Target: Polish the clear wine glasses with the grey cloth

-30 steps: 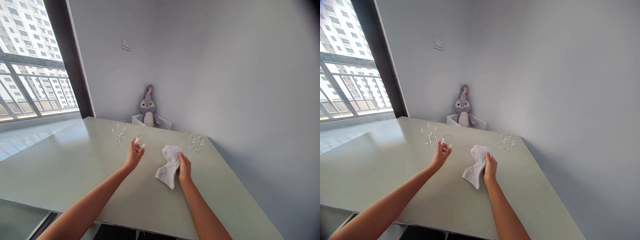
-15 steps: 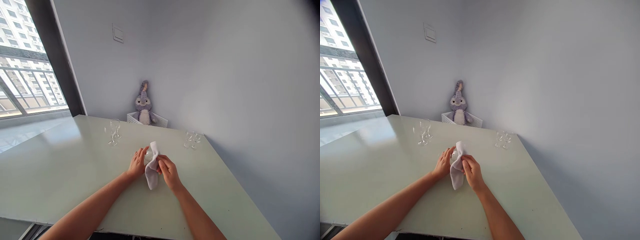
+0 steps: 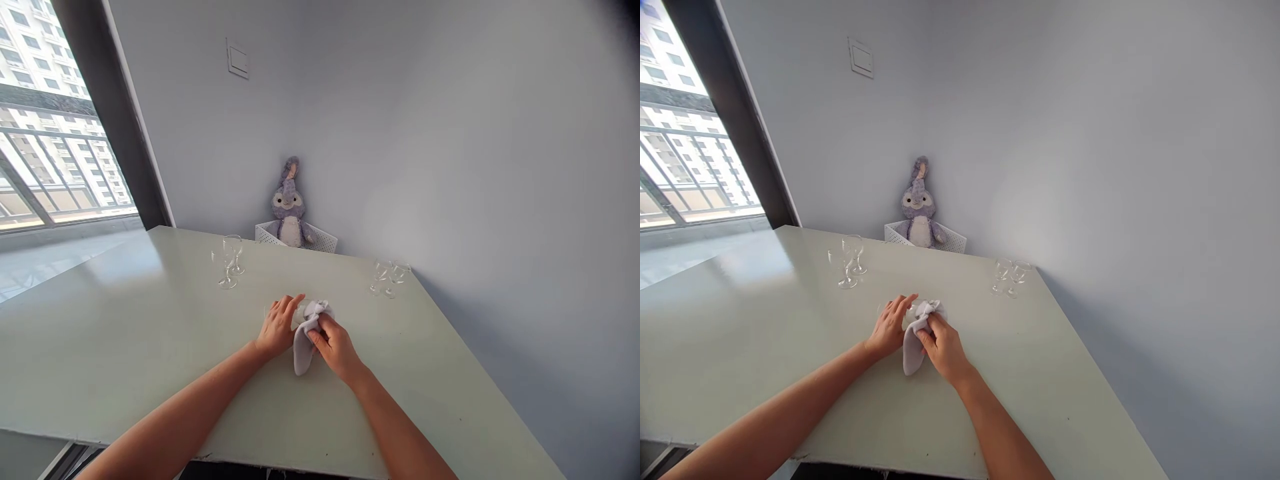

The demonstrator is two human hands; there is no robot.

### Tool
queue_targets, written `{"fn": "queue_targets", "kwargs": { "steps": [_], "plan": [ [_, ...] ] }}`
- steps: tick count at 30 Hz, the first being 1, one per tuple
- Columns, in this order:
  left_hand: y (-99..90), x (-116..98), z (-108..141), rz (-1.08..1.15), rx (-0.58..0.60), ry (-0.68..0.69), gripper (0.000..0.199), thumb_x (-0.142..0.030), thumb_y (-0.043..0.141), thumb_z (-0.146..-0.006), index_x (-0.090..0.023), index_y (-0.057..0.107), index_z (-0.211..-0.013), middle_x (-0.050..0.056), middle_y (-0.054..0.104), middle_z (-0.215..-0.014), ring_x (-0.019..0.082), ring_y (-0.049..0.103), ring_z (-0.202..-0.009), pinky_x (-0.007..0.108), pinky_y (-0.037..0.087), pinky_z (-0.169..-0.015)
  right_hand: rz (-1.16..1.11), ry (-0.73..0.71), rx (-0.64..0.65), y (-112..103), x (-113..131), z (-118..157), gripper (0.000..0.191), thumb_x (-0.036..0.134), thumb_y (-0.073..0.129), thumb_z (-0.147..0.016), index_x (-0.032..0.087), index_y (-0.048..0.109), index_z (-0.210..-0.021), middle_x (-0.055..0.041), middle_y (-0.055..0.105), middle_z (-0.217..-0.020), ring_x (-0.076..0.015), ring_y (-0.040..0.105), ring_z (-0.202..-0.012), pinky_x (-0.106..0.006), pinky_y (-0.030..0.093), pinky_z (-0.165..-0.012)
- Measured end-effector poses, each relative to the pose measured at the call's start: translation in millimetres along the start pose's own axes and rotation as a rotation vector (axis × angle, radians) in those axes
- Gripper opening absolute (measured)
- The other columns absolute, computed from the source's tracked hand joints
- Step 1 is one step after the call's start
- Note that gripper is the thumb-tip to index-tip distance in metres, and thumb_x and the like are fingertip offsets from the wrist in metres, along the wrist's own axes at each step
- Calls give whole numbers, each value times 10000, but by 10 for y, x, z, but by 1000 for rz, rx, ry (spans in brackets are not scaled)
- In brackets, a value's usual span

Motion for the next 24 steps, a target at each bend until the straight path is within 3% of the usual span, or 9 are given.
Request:
{"fn": "queue_targets", "kwargs": {
  "steps": [3,5,8,12,15,18,20,22,24],
  "plan": [
    [12,-160,15,-25,50,142,506,-269,506,-762,-182,377,-1243,89,523,-1012,211,503,-889,349,364,-810,-146,94,161,161,-137,18,209,373,528,-784,193,601,-860,-46,625,-860,-164,626,-695,-214,470,-460],
    [49,-246,32,-55,91,213,508,-260,512,-755,-168,382,-1238,84,535,-984,207,508,-860,351,383,-786,-272,200,229,260,-289,31,240,397,554,-767,169,601,-824,-40,642,-743,-178,641,-651,-218,472,-435],
    [48,-305,23,-170,67,245,529,-219,511,-753,-174,370,-1261,78,555,-944,212,514,-859,381,393,-811,-500,322,152,277,-485,-11,295,429,604,-730,136,583,-759,-30,639,-634,-163,629,-511,-219,465,-389],
    [-112,-398,-17,-322,-100,282,429,-158,449,-801,-214,428,-1226,84,566,-1004,237,478,-1034,456,262,-986,-878,425,-32,194,-641,-86,323,447,618,-726,143,591,-829,-23,643,-639,-115,586,-435,-195,450,-355],
    [-151,-430,-38,-290,-83,311,347,-176,417,-837,-211,462,-1179,68,592,-947,201,525,-961,445,222,-1016,-923,375,11,120,-581,-114,321,452,607,-739,141,597,-816,-2,618,-587,-94,545,-386,-194,440,-362],
    [-74,-318,-53,-133,67,213,317,-369,437,-849,-194,491,-1107,48,612,-815,176,565,-769,401,345,-904,-664,240,194,33,-390,-84,290,397,640,-725,125,610,-821,-3,620,-604,-96,545,-388,-208,440,-398],
    [88,-202,-16,64,268,77,373,-503,412,-828,-190,527,-996,18,601,-710,150,555,-635,302,420,-708,-498,178,325,-4,-275,-29,280,372,648,-718,119,625,-836,-9,632,-651,-88,542,-387,-208,431,-405],
    [287,-176,88,300,511,-26,427,-546,327,-843,-179,541,-884,0,598,-673,117,535,-543,230,391,-556,-447,160,444,-4,-205,27,299,390,628,-725,119,637,-851,-26,642,-705,-100,558,-418,-209,423,-384],
    [361,-206,156,410,630,-63,457,-538,274,-863,-172,547,-864,2,611,-683,109,540,-536,215,373,-526,-471,171,484,4,-202,37,313,405,616,-730,117,645,-851,-44,647,-739,-123,580,-463,-219,434,-368]
  ]
}}
Point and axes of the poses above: each hand's wrist, its own z-axis away from the middle knuckle, its own y-axis out of the palm, x = y × z, the point moved 9 cm from there along -z, towards the middle knuckle
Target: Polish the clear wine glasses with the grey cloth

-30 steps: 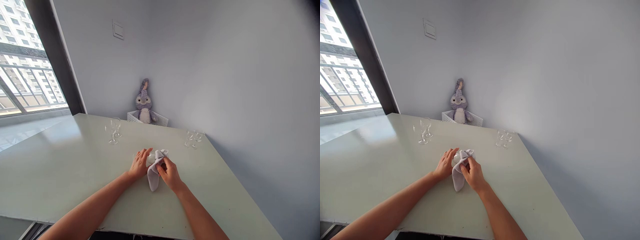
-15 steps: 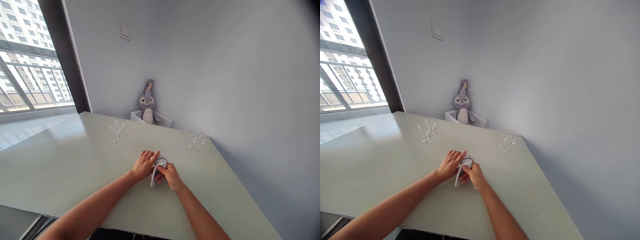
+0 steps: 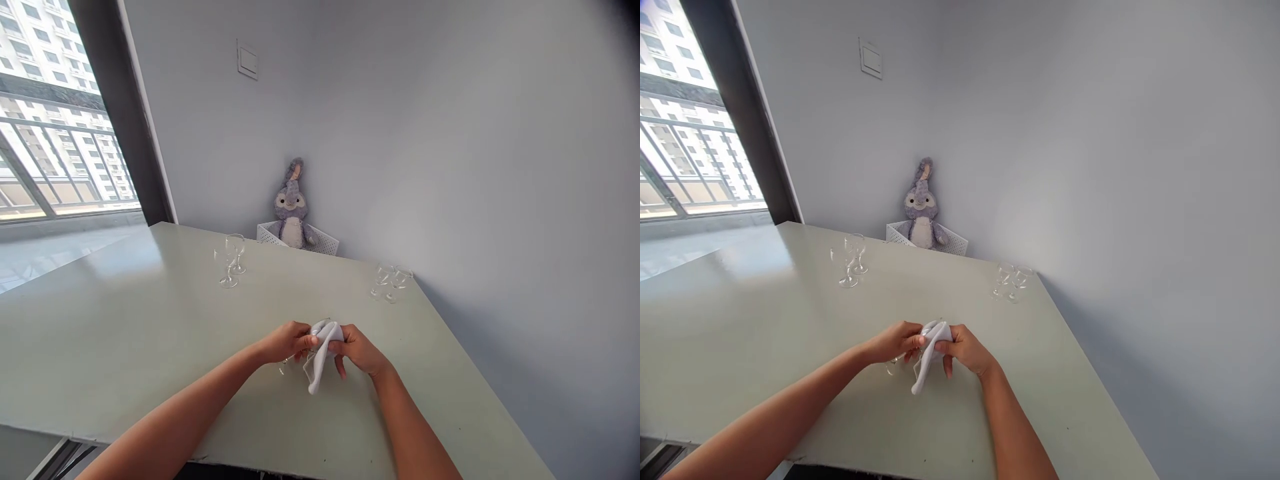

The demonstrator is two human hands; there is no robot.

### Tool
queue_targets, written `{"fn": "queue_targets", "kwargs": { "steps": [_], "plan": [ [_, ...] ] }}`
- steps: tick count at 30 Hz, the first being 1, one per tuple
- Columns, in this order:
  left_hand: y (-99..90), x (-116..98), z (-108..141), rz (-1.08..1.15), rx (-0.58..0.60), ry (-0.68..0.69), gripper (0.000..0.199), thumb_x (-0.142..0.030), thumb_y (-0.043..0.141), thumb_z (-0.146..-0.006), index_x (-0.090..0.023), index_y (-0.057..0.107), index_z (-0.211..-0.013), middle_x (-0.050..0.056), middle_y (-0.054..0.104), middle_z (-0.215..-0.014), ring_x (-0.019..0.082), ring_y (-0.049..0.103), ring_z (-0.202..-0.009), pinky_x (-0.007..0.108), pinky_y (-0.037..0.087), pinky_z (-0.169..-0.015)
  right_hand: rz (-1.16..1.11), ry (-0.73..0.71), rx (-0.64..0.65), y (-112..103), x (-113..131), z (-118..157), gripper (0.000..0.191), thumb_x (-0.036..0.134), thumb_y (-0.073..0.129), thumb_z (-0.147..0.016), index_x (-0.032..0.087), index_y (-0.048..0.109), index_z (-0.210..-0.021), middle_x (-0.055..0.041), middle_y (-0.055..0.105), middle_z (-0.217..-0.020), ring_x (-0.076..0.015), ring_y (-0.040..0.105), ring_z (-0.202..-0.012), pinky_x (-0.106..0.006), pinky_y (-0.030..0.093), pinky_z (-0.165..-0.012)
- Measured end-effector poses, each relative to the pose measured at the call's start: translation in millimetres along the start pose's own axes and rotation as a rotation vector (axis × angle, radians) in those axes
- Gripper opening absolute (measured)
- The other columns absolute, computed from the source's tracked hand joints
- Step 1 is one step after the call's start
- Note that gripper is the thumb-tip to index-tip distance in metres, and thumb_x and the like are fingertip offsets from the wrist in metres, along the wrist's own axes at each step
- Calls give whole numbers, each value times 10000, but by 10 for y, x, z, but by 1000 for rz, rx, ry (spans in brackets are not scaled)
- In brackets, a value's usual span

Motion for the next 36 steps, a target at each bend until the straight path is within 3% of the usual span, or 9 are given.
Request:
{"fn": "queue_targets", "kwargs": {
  "steps": [5,7,11,17,22,24,27,31,36],
  "plan": [
    [-442,-214,108,-520,-480,73,373,-434,478,-820,-200,518,-1107,69,631,-797,208,538,-813,345,361,-761,-257,-64,-352,-305,-163,-94,305,426,630,-720,132,641,-800,-8,611,-597,-81,523,-367,-194,427,-365],
    [-463,-280,124,-639,-513,128,284,-357,448,-848,-211,555,-1068,62,617,-728,203,522,-793,357,338,-774,-323,-61,-367,-315,-228,-122,335,456,621,-720,134,637,-809,-2,593,-569,-74,507,-343,-179,395,-339],
    [-427,-93,80,-432,-364,52,270,-401,448,-837,-222,613,-954,16,582,-624,153,496,-648,282,346,-652,-137,6,-188,-147,-169,-99,370,455,612,-726,137,639,-912,-18,613,-663,-96,543,-395,-210,438,-362],
    [-69,125,76,187,158,-111,433,-520,395,-814,-151,603,-728,-4,540,-565,106,455,-506,229,349,-508,7,8,-79,-10,-14,-21,278,384,655,-699,110,663,-745,-37,623,-680,-134,590,-486,-248,485,-439],
    [-533,-119,120,-360,-463,48,281,-381,484,-815,-206,602,-1001,62,617,-815,178,520,-776,306,376,-714,-219,-29,-404,-293,-211,-93,340,457,638,-696,125,650,-769,-13,604,-579,-102,535,-388,-220,436,-397],
    [-524,-230,144,-513,-531,143,239,-356,484,-823,-205,629,-939,68,607,-759,182,500,-775,312,358,-729,-285,-31,-423,-302,-282,-124,334,453,657,-676,134,646,-774,-6,603,-587,-88,518,-382,-206,421,-383],
    [-505,-108,112,-392,-454,68,249,-411,509,-796,-207,651,-804,28,567,-632,154,472,-671,273,344,-640,-159,-18,-291,-177,-246,-141,292,389,698,-647,127,653,-768,-15,617,-623,-111,556,-438,-240,469,-450],
    [-326,249,77,204,-159,-216,316,-487,581,-689,-175,628,-712,-24,484,-547,100,403,-519,227,287,-496,13,-37,-117,-13,-86,-68,259,365,686,-657,129,675,-762,-38,637,-702,-163,610,-597,-309,511,-581],
    [-102,186,88,703,181,-196,314,-444,591,-678,-134,558,-634,-38,430,-490,66,361,-449,218,254,-472,229,-130,-167,-57,101,-5,168,323,651,-695,178,687,-773,-25,650,-752,-186,593,-761,-352,491,-725]
  ]
}}
Point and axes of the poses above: each hand's wrist, its own z-axis away from the middle knuckle, its own y-axis out of the palm, x = y × z, the point moved 9 cm from there along -z, towards the middle knuckle
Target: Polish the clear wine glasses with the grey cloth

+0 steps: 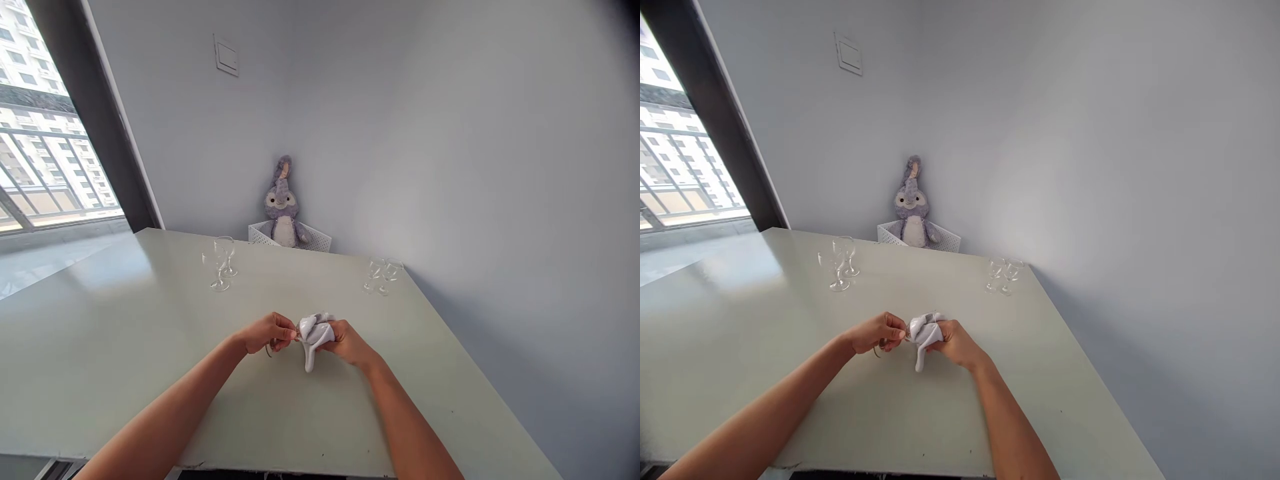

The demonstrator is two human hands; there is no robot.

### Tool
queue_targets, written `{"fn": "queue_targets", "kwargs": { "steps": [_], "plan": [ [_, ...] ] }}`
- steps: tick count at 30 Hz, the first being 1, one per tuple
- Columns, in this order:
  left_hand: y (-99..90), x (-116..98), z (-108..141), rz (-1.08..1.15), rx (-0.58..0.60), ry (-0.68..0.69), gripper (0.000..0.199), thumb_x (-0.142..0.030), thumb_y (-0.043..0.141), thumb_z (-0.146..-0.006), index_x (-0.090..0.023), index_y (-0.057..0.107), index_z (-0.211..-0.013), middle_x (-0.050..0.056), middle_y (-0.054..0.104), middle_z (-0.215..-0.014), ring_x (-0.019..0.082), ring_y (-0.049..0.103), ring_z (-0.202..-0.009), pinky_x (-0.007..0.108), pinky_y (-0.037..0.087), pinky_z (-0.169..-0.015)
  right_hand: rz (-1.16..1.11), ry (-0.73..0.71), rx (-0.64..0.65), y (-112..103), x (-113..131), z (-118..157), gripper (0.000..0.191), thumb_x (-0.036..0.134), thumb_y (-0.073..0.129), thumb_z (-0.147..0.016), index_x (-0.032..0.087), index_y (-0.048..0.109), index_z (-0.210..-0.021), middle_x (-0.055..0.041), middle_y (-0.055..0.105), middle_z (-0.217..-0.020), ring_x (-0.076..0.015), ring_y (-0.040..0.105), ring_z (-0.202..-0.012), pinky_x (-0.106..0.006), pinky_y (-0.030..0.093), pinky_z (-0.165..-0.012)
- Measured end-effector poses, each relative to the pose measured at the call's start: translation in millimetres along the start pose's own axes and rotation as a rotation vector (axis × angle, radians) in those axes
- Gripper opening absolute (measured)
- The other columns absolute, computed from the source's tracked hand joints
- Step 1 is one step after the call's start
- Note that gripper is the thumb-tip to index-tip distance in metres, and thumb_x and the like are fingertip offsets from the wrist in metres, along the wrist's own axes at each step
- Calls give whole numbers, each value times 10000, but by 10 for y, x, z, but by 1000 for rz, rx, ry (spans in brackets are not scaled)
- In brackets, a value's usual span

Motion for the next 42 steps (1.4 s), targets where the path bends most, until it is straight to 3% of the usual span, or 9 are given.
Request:
{"fn": "queue_targets", "kwargs": {
  "steps": [6,11,13,16,21,26,31,36,42],
  "plan": [
    [-180,60,-2,101,-42,-27,300,-414,633,-631,-127,551,-607,-25,425,-509,81,390,-487,226,299,-484,246,-188,-201,-342,154,6,207,255,561,-771,243,672,-945,-20,660,-946,-202,578,-927,-362,427,-853],
    [-690,140,57,9,-442,-47,362,-487,616,-618,-134,574,-690,-33,445,-556,66,376,-473,219,315,-498,451,-278,-554,-728,244,156,337,251,474,-826,289,567,-1148,-20,618,-1103,-226,540,-1031,-384,390,-897],
    [-846,130,119,-99,-615,-52,349,-492,580,-644,-145,567,-677,-30,463,-573,67,375,-479,218,315,-505,657,-318,-577,-629,342,169,356,286,459,-843,282,532,-1192,-35,610,-1122,-244,516,-1067,-411,340,-939],
    [-848,81,161,-327,-747,-84,303,-462,517,-694,-164,573,-676,-23,499,-588,83,395,-496,212,292,-486,980,-394,-433,-198,442,93,474,380,475,-839,255,421,-1292,-61,513,-1263,-281,423,-1172,-489,155,-1032],
    [-347,-81,49,-831,-677,-12,197,-283,486,-712,-169,521,-555,-16,486,-517,102,419,-493,220,262,-486,1160,-434,-309,294,377,-43,433,334,428,-869,256,415,-1294,-64,519,-1256,-280,401,-1182,-522,51,-1040],
    [165,-310,57,-1181,-580,353,156,-215,459,-787,-191,595,-712,29,575,-638,156,516,-638,246,341,-577,787,-200,-453,-124,202,-85,278,358,424,-859,218,660,-901,-65,652,-911,-213,553,-856,-364,359,-852],
    [158,-311,64,-1073,-620,384,194,-280,493,-812,-217,593,-966,8,574,-652,152,523,-658,254,378,-611,-203,139,-578,-528,-360,-45,356,483,518,-766,177,565,-590,5,533,-531,-142,495,-526,-263,392,-523],
    [-6,-184,15,-821,-756,285,418,-276,450,-827,-266,421,-1244,-31,525,-651,125,506,-635,234,401,-616,-791,107,-720,-320,-520,-61,340,530,545,-725,200,607,-778,-31,637,-751,-197,590,-722,-315,476,-629],
    [15,-201,93,-710,-959,377,569,-131,411,-785,-286,315,-1324,72,502,-1047,188,519,-934,361,437,-798,-696,-3,-498,170,-239,-144,369,517,461,-804,255,572,-1038,-27,603,-1073,-192,545,-985,-311,463,-778]
  ]
}}
Point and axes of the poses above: each hand's wrist, its own z-axis away from the middle knuckle, its own y-axis out of the palm, x = y × z, the point moved 9 cm from there along -z, towards the middle knuckle
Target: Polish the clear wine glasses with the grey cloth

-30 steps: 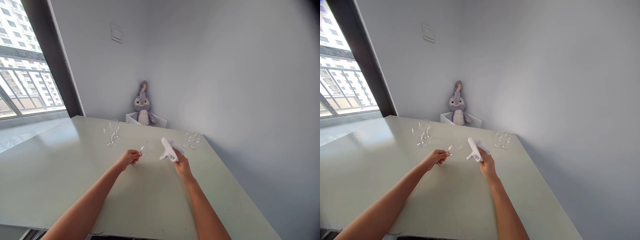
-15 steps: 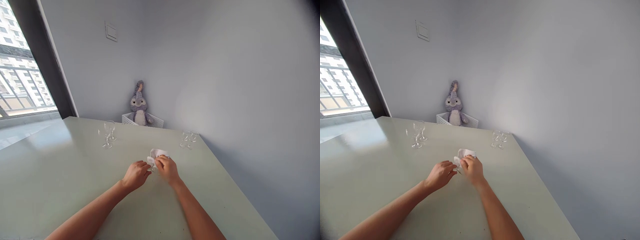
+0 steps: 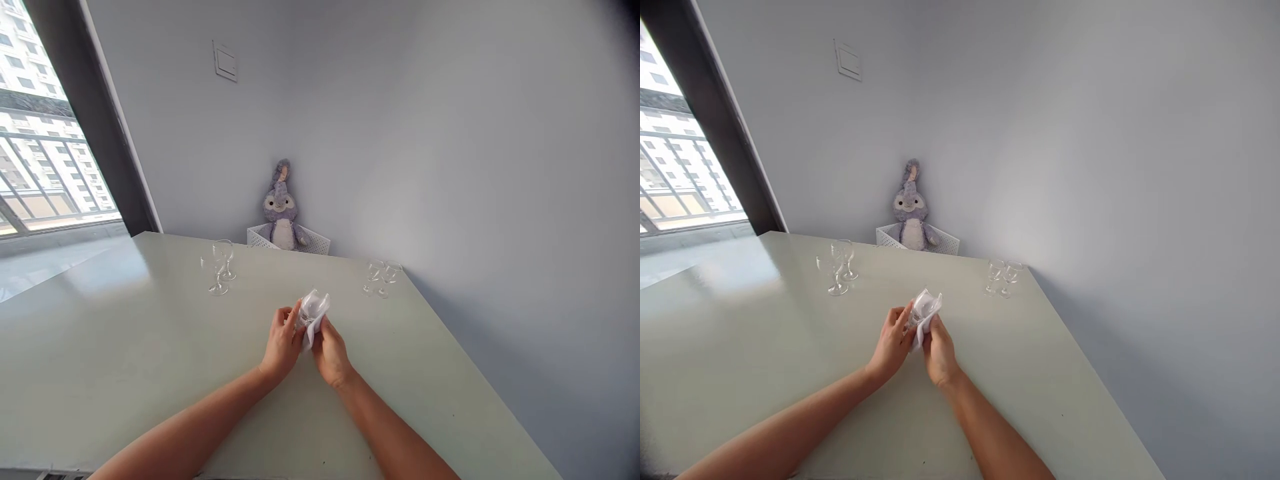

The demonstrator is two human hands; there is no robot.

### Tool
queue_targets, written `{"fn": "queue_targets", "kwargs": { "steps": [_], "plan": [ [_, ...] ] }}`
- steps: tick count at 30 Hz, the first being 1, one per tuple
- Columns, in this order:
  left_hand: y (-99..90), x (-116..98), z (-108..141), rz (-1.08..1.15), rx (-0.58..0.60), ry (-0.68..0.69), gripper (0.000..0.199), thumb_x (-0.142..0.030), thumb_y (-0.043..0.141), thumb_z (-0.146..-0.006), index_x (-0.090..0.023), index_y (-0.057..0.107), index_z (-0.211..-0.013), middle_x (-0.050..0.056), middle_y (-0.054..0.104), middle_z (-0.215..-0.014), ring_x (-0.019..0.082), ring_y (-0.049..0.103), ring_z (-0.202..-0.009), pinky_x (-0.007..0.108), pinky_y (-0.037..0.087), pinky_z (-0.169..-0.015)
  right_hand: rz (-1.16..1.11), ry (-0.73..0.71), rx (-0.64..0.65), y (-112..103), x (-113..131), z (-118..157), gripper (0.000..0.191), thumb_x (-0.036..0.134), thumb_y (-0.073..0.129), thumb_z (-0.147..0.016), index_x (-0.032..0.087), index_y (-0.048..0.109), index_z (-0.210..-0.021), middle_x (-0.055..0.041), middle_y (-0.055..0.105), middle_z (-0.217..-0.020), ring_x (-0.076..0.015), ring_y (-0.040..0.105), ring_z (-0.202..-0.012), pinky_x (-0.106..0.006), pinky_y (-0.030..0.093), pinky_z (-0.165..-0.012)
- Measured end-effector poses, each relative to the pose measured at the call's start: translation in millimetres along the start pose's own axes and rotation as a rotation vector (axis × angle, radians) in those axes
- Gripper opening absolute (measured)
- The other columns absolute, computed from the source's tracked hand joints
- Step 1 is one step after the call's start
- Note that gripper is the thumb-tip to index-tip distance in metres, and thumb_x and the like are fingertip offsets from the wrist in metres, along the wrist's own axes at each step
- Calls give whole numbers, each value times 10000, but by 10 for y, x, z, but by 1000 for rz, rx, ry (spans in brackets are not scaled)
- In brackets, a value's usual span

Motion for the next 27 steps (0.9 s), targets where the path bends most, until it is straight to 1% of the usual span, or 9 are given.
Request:
{"fn": "queue_targets", "kwargs": {
  "steps": [3,6,10,13,16,19,23,25,27],
  "plan": [
    [43,-99,68,-53,15,47,733,-65,443,-707,-274,204,-1368,120,334,-1321,259,332,-1218,478,319,-947,159,-68,44,61,-21,45,343,427,536,-794,272,531,-1100,-16,578,-1109,-166,525,-998,-285,426,-839],
    [138,-145,82,61,210,64,755,-142,535,-686,-246,219,-1364,123,232,-1410,287,202,-1297,497,234,-1007,301,-97,6,-49,-10,4,336,398,613,-738,215,574,-1017,-24,622,-961,-162,553,-867,-276,428,-789],
    [187,-49,32,661,506,-180,604,-378,517,-780,-227,303,-1324,127,365,-1355,263,380,-1208,402,371,-933,220,122,81,-138,-131,-48,325,441,647,-689,155,611,-838,-3,598,-667,-130,528,-595,-265,421,-596],
    [114,10,-38,1013,536,-327,704,-472,550,-755,-216,248,-1336,160,466,-1269,260,481,-1105,396,396,-882,90,314,238,-25,-243,31,302,429,664,-680,139,599,-732,14,542,-582,-91,465,-493,-236,375,-522],
    [90,-12,-51,1101,575,-332,771,-462,667,-653,-195,307,-1281,157,558,-1143,255,529,-1022,391,392,-859,197,362,333,43,-251,105,293,421,647,-693,140,564,-685,30,492,-564,-75,419,-483,-216,329,-501],
    [78,50,-39,1025,462,-407,623,-412,699,-633,-187,418,-1141,128,586,-1087,240,524,-1025,368,372,-874,684,164,312,-6,-91,73,213,361,565,-758,157,542,-703,30,486,-584,-91,416,-519,-225,312,-528],
    [86,140,36,1019,246,-570,524,-395,688,-655,-210,429,-1070,110,564,-1144,218,512,-1054,352,361,-888,1524,-430,50,51,347,91,101,196,485,-776,163,538,-697,-18,549,-633,-140,450,-603,-287,308,-636],
    [107,159,71,1072,183,-627,499,-405,675,-665,-212,423,-1050,108,562,-1145,210,521,-1041,348,380,-863,1723,-618,8,165,406,147,126,141,446,-780,159,549,-709,-50,578,-668,-161,463,-644,-320,296,-688],
    [85,168,72,1089,140,-631,490,-396,679,-662,-214,419,-1035,105,560,-1136,203,526,-1026,335,392,-840,1768,-636,-10,194,421,149,144,120,426,-781,158,549,-716,-60,584,-681,-165,463,-655,-327,291,-694]
  ]
}}
Point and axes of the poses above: each hand's wrist, its own z-axis away from the middle knuckle, its own y-axis out of the palm, x = y × z, the point moved 9 cm from there along -z, towards the middle knuckle
